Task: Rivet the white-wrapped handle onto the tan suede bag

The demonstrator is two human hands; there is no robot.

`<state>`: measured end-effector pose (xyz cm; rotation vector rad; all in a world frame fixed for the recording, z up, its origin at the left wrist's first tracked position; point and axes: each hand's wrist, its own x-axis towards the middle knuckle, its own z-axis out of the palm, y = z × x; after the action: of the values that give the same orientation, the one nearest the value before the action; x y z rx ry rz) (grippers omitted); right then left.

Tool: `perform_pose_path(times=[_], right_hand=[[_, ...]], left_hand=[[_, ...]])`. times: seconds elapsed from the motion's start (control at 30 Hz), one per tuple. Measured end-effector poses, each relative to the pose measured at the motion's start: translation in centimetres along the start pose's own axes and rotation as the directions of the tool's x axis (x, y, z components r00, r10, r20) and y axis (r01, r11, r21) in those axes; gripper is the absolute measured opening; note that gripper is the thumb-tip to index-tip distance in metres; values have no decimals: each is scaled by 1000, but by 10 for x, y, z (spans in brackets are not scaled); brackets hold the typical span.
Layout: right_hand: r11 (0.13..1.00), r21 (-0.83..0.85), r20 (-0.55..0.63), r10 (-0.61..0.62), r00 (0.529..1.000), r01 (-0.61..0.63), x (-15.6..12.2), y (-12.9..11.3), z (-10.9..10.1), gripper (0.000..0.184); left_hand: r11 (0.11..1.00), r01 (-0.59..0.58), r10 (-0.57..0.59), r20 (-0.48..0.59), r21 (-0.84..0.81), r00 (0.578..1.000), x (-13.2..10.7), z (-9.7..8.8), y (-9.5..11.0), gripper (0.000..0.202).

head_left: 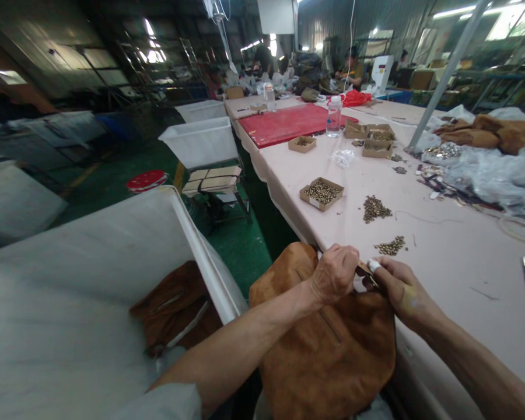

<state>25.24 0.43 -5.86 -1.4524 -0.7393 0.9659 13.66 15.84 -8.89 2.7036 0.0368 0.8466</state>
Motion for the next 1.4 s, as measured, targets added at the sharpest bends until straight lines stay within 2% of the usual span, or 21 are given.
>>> perform_pose_path(times=[0.07, 0.17, 0.23, 0.27, 0.33, 0.4, 0.47, 0.53, 0.67, 0.83, 0.97, 1.2, 1.3, 1.4], right_hand=[[992, -124, -85, -49, 995, 38, 1, 9, 2, 38], [961, -264, -126, -115, 985, 78, 5, 17, 0, 36], [935, -340, -141, -154, 978, 98, 7, 19, -2, 34], [924, -369, -148, -161, 976, 97, 7, 19, -3, 33], [905, -415, -148, -166, 975, 91, 7, 18, -4, 31], [879, -462, -118, -189, 975, 114, 6, 18, -4, 28], [850, -503, -79, -222, 972, 153, 5, 18, -4, 25], [834, -527, -54, -227, 972, 166, 4, 18, -4, 22], [829, -535, 14, -183, 983, 162, 3, 16, -7, 20], [788, -544, 112, -272, 956, 288, 3, 9, -12, 18], [776, -520, 190, -303, 934, 357, 2, 3, -12, 16], [804, -461, 195, -320, 927, 375, 2, 3, -13, 13], [809, -447, 185, -333, 925, 381, 2, 3, -13, 12], [813, -435, 174, -346, 922, 387, 2, 2, -12, 11]], left_hand=[[992, 91, -88, 41, -82, 995, 0, -2, 1, 11], [954, 243, -222, 131, -174, 966, 4, -11, -1, 32], [899, 351, -288, 252, -263, 924, 10, -19, -7, 32], [840, 421, -305, 345, -343, 888, 12, -23, -12, 28], [640, 570, -269, 545, -516, 794, 18, -31, -21, 19], [367, 700, -190, 687, -613, 702, 21, -35, -29, 22], [141, 766, -158, 750, -627, 643, 21, -36, -32, 33], [29, 789, -155, 777, -614, 610, 20, -35, -32, 40], [7, 784, -161, 773, -621, 613, 18, -34, -30, 52], [30, 764, -170, 750, -645, 639, 17, -31, -31, 59], [36, 770, -173, 755, -637, 632, 16, -29, -32, 62], [50, 768, -210, 745, -638, 633, 14, -26, -28, 59], [28, 772, -236, 746, -636, 623, 14, -25, -26, 58], [5, 758, -239, 736, -652, 634, 13, -24, -26, 55]])
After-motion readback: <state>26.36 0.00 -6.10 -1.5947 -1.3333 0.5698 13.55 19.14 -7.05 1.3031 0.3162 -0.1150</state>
